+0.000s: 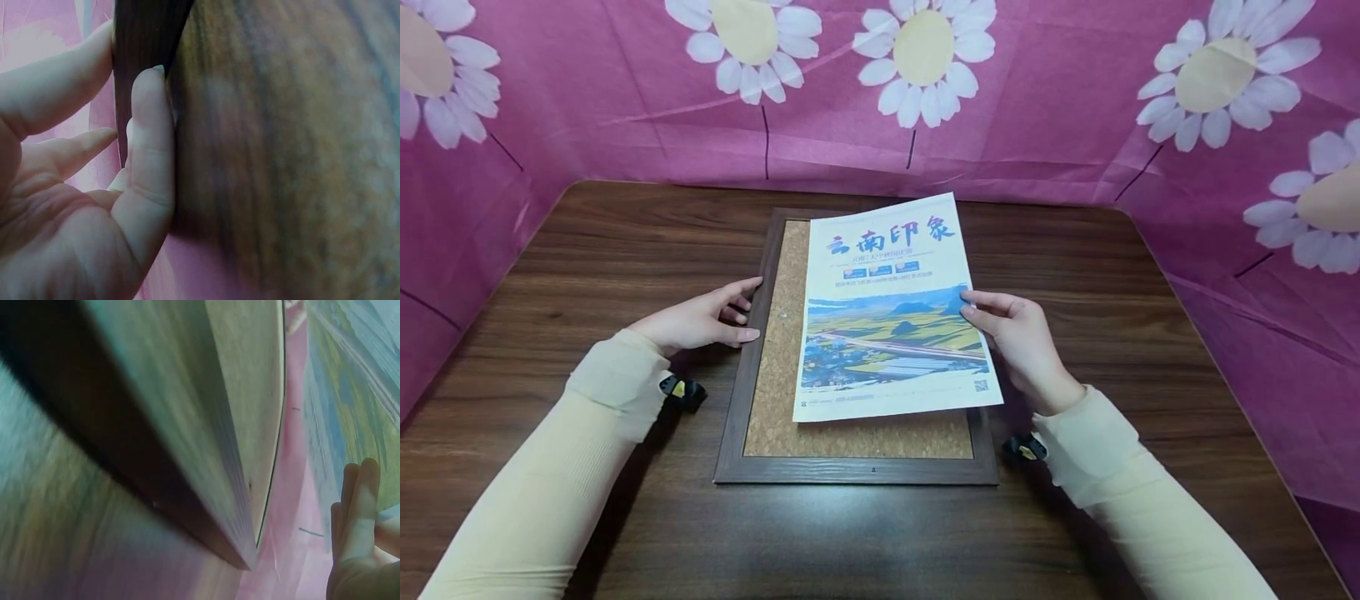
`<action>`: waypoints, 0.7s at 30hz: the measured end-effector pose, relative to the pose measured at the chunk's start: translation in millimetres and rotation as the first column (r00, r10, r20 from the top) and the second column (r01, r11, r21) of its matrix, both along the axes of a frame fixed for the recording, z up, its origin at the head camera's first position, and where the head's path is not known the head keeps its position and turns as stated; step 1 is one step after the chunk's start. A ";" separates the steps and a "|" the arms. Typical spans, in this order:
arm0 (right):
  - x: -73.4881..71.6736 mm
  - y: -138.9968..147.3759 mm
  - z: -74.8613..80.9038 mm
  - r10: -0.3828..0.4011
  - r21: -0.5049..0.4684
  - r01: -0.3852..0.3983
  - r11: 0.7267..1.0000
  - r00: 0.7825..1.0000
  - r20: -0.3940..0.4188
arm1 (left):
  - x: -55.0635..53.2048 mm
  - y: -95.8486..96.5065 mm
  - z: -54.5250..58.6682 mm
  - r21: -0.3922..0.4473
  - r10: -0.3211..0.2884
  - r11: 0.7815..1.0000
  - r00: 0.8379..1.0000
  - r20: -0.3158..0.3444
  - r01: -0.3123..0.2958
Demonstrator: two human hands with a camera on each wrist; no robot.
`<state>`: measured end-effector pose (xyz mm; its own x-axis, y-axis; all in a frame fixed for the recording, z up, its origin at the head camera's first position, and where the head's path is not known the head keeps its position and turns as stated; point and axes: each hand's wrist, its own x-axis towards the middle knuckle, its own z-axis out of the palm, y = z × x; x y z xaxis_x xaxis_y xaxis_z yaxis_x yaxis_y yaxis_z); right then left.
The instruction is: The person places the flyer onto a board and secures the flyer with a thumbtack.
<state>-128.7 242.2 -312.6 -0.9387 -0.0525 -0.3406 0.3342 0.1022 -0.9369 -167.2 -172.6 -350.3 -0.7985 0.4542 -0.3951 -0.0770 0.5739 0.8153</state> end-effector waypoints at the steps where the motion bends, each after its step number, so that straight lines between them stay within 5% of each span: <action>1: -1.0 -2.1 -1.0 0.016 0.032 -0.016 0.999 1.000 -0.004 | -0.1 -0.2 0.2 -0.004 -0.004 1.000 1.000 -0.005 0.004; 6: -5.8 -11.5 -5.9 0.109 0.176 -0.103 0.979 0.994 -0.025 | -1.2 -0.7 -1.3 -0.019 -0.011 1.000 1.000 -0.014 0.010; 14: -11.6 -21.9 -9.8 0.152 0.243 -0.138 0.960 0.988 -0.040 | -0.9 -1.2 -1.7 -0.013 -0.012 1.000 1.000 -0.012 0.012; 21: -14.2 -23.0 -11.9 0.257 0.337 -0.238 0.911 0.966 -0.012 | 0.5 -0.8 -0.1 -0.007 -0.014 1.000 1.000 -0.013 0.013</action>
<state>-142.9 219.2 -324.5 -0.9280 -0.1792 -0.3268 0.2070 0.4815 -0.8516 -166.7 -173.5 -350.4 -0.7974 0.4623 -0.3879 -0.0585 0.5805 0.8121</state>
